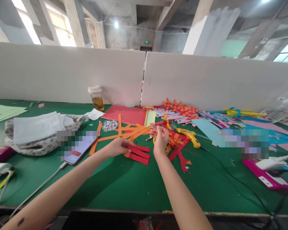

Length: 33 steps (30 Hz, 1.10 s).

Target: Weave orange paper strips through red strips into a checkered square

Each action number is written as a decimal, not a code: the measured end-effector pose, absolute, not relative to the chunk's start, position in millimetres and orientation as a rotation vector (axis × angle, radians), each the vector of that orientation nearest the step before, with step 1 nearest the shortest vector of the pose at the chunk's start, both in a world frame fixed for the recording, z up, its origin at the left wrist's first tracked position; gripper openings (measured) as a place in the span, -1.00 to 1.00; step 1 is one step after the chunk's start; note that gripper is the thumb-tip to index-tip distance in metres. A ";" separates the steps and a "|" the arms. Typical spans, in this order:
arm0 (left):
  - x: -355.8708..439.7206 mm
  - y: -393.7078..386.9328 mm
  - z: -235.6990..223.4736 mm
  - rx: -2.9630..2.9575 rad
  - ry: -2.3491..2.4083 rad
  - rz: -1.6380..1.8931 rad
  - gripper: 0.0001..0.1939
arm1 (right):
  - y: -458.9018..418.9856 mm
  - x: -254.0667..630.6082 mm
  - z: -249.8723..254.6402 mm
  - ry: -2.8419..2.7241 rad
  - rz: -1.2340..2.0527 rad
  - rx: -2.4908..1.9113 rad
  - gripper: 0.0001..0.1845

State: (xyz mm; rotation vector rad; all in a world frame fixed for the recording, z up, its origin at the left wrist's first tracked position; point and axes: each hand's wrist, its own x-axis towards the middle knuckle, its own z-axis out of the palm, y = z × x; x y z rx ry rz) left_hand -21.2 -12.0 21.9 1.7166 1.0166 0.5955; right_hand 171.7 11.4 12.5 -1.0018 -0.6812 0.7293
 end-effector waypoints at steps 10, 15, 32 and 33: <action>-40.3 -40.6 49.3 2.391 1.454 0.486 -0.57 | 8.3 162.7 7.3 -0.865 0.722 -1.008 -0.72; -42.3 -4.6 37.2 2.611 1.826 0.532 -0.72 | 6.6 162.5 6.6 -0.908 0.713 -1.029 -0.73; -57.4 29.9 33.1 2.595 2.061 0.504 -0.70 | 6.6 163.6 7.7 -0.902 0.674 -1.063 -0.73; -59.6 28.9 35.6 2.608 2.062 0.538 -0.70 | 6.7 164.4 8.5 -0.891 0.668 -1.060 -0.73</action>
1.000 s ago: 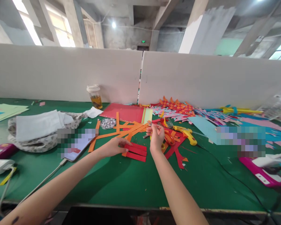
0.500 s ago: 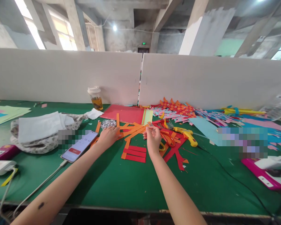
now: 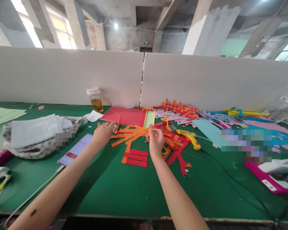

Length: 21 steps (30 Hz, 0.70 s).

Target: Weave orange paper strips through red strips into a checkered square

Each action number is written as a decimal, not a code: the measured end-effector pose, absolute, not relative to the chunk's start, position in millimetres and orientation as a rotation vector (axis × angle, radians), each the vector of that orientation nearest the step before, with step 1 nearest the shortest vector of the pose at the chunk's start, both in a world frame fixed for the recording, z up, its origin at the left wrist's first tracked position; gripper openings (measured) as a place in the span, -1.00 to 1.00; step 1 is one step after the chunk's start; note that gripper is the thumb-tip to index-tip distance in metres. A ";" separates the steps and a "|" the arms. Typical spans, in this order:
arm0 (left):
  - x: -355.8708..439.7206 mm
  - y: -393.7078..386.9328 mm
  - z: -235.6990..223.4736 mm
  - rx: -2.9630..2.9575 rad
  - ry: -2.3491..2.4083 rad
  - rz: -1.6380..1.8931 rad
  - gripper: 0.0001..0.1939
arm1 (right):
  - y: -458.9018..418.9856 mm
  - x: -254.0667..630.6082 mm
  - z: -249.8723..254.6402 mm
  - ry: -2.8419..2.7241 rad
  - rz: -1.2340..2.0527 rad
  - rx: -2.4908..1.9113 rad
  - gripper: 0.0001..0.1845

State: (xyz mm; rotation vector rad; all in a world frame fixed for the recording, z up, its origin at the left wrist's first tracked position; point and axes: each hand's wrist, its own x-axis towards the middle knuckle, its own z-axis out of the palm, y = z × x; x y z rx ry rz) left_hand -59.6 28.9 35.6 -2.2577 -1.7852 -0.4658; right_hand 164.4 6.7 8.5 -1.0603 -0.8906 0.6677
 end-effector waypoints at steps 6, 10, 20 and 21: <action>-56.0 17.6 33.7 -2.407 -1.707 -0.468 -0.81 | 9.2 173.7 13.6 -0.806 0.613 -1.077 -0.75; -38.2 9.8 20.3 -2.526 -1.603 -0.465 -0.75 | 11.3 182.8 18.1 -0.723 0.577 -1.088 -0.76; -23.5 14.9 -4.6 -2.543 -1.463 -0.435 -0.78 | 17.5 206.9 11.5 -0.771 0.331 -1.332 -0.71; -23.7 15.0 -5.1 -2.539 -1.464 -0.438 -0.79 | 17.3 208.7 9.7 -0.865 0.263 -1.435 -0.68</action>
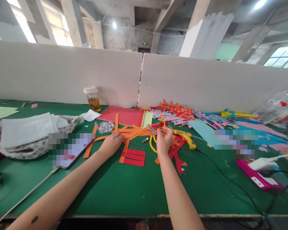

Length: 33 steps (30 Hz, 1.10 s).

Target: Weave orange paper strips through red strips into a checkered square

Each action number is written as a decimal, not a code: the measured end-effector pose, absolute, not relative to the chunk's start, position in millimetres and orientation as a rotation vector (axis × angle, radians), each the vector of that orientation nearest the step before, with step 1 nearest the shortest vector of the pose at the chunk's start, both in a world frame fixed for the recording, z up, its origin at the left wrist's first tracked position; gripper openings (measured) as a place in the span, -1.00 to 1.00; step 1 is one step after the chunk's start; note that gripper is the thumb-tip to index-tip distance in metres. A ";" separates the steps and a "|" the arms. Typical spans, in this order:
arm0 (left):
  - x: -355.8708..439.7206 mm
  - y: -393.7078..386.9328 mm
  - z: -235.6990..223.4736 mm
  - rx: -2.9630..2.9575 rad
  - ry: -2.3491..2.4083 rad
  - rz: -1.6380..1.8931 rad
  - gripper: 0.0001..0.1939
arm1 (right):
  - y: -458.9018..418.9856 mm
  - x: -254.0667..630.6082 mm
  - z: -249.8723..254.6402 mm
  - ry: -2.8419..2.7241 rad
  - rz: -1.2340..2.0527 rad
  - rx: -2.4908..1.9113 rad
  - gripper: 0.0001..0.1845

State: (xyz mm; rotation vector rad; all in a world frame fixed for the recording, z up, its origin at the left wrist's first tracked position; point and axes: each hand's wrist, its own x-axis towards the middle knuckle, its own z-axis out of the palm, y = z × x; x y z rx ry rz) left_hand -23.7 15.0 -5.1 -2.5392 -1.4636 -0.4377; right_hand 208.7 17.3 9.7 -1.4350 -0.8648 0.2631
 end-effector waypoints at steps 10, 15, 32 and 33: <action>-25.5 11.5 -1.0 -2.506 -1.514 -0.468 -0.78 | 8.0 206.6 1.7 -1.521 -0.201 -2.050 -0.63; -26.8 10.3 -4.9 -2.495 -1.487 -0.528 -0.74 | 7.4 207.1 2.0 -1.538 -0.407 -1.873 -0.68; 9.9 -12.4 16.0 -2.749 -1.316 -1.096 -0.94 | -5.9 171.3 6.2 -2.004 -0.103 -1.295 -0.43; 12.2 -12.5 14.3 -2.763 -1.332 -1.177 -0.93 | -5.7 172.0 6.2 -1.967 -0.092 -1.299 -0.43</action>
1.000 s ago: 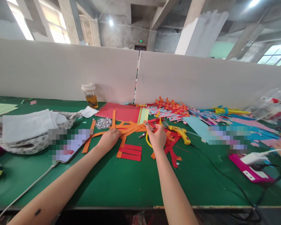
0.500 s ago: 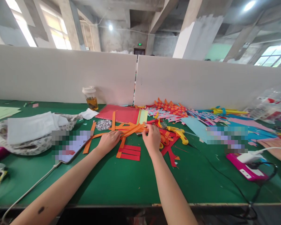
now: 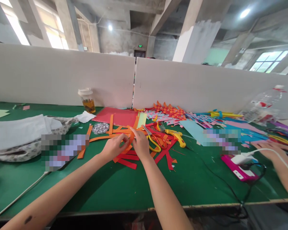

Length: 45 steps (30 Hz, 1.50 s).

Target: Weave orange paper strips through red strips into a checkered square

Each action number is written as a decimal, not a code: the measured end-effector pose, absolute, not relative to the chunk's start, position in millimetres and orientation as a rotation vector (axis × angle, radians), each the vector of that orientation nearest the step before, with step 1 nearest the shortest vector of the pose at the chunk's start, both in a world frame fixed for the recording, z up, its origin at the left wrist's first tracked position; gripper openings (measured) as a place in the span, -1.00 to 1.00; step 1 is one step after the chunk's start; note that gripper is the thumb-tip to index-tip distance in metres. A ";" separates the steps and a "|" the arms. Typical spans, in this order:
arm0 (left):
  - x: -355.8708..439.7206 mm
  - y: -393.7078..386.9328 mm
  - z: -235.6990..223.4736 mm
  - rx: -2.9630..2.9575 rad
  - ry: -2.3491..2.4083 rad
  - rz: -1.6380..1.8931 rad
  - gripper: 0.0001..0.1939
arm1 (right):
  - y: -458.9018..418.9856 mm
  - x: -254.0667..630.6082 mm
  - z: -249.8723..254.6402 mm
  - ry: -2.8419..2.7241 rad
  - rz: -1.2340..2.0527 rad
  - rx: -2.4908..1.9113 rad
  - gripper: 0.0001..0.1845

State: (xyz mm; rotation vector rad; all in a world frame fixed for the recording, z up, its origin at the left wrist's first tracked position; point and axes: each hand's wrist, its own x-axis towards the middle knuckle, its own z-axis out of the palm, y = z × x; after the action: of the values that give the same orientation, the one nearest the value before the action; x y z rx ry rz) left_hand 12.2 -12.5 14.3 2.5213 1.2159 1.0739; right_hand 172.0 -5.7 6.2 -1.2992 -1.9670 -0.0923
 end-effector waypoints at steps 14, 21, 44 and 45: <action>9.4 4.1 -1.8 1.682 0.949 1.273 -0.73 | 0.6 159.7 6.0 -1.391 0.635 -1.165 -0.62; 7.2 10.7 -10.0 1.552 0.907 1.274 -0.65 | 4.0 160.9 11.4 -1.118 0.717 -1.091 -0.62; 7.0 14.8 -7.4 1.296 0.899 1.285 -0.67 | -3.5 156.9 5.6 -1.411 0.747 -1.140 -0.83; 6.8 14.2 -6.1 1.268 0.896 1.301 -0.65 | -5.0 156.2 7.4 -1.420 0.769 -1.101 -0.78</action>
State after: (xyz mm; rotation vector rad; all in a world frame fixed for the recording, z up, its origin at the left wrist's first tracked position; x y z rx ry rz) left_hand 6.8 14.2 -6.1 1.2681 0.8960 1.3010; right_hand 156.2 -5.0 7.4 -1.1009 -1.4201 0.7690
